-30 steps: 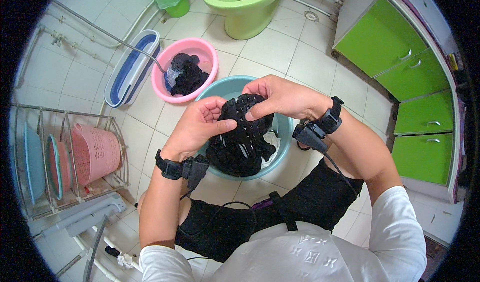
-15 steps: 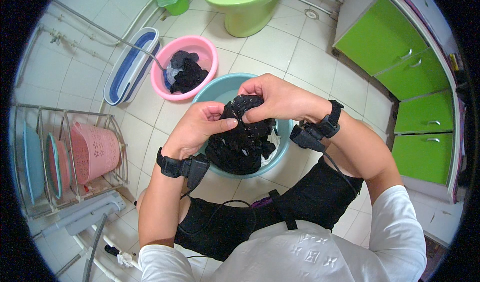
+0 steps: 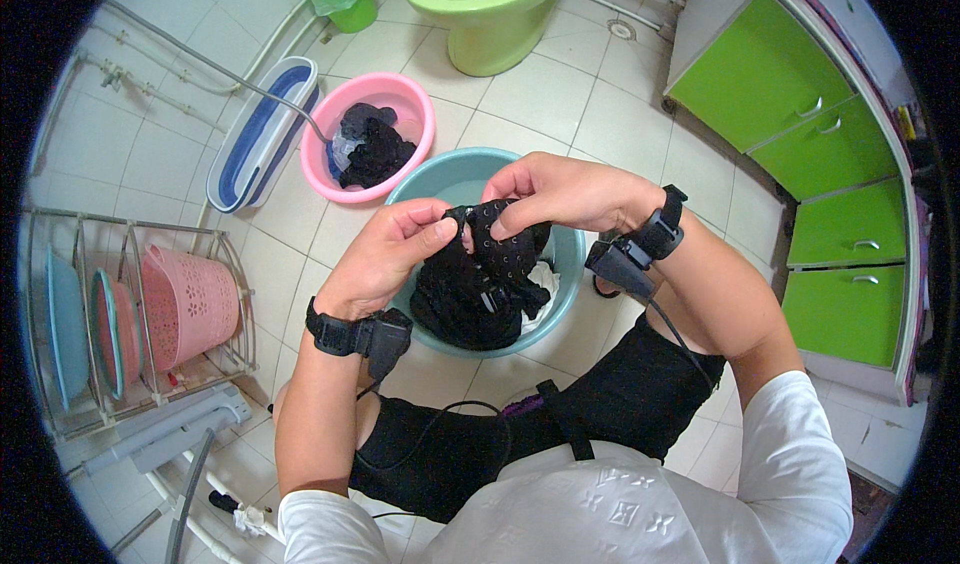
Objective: The person sits on the bathroom floor and hand-washes dark garments in a blue basin filled with water. They repeatedly submerge, scrub, wring, and lift the clothes, then transfer some items into a nearby pink basin.
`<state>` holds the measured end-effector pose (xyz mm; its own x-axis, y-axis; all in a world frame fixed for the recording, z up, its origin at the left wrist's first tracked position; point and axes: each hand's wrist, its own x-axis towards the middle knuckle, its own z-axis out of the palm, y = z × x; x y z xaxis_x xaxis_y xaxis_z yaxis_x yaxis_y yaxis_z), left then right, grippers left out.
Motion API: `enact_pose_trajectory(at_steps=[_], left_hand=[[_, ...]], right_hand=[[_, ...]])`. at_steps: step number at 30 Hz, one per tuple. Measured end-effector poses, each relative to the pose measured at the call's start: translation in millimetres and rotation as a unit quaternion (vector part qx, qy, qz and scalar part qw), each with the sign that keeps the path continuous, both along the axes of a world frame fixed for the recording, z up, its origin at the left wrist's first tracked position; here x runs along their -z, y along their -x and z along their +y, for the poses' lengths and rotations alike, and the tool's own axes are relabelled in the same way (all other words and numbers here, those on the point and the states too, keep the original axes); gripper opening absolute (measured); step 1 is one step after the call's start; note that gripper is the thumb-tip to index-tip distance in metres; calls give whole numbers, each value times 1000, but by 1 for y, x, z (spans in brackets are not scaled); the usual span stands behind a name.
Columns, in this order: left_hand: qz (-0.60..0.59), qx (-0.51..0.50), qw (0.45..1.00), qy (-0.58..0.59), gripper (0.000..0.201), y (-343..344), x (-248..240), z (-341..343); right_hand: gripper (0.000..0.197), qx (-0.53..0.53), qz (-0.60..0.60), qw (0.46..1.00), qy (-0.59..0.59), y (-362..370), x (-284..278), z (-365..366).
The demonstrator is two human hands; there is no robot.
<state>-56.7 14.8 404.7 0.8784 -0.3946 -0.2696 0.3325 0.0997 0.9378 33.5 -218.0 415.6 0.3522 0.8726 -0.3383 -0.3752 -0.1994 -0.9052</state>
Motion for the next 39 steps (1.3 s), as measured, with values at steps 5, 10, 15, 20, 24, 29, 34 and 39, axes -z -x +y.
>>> enact_pose_trajectory(at_steps=[5, 10, 15, 20, 24, 29, 34, 39], left_hand=[[9, 10, 1000, 25, 22, 2, -2, 0], [38, 13, 999, 29, 18, 3, -6, 2], [35, -14, 998, 44, 13, 3, -2, 2], [39, -58, 996, 47, 15, 3, 2, 1], [29, -86, 995, 50, 16, 3, 3, -1], [-4, -112, 994, 20, 14, 5, 4, -5], [18, -94, 995, 10, 13, 3, 2, -1], [35, -69, 997, 5, 11, 2, -1, 3]], right_hand=[[15, -21, 122, 991, -57, -8, 1, -4], [12, 11, -36, 998, -44, -2, 9, 1], [12, 39, -178, 983, 2, 7, 10, 4], [17, 57, -102, 993, -3, 5, 4, 5], [16, 74, -118, 990, -9, 6, 2, 7], [15, 109, -155, 982, -2, 10, -1, 9], [14, 125, -170, 978, -9, 12, -3, 9], [14, 123, -126, 984, -16, 10, -3, 10]])
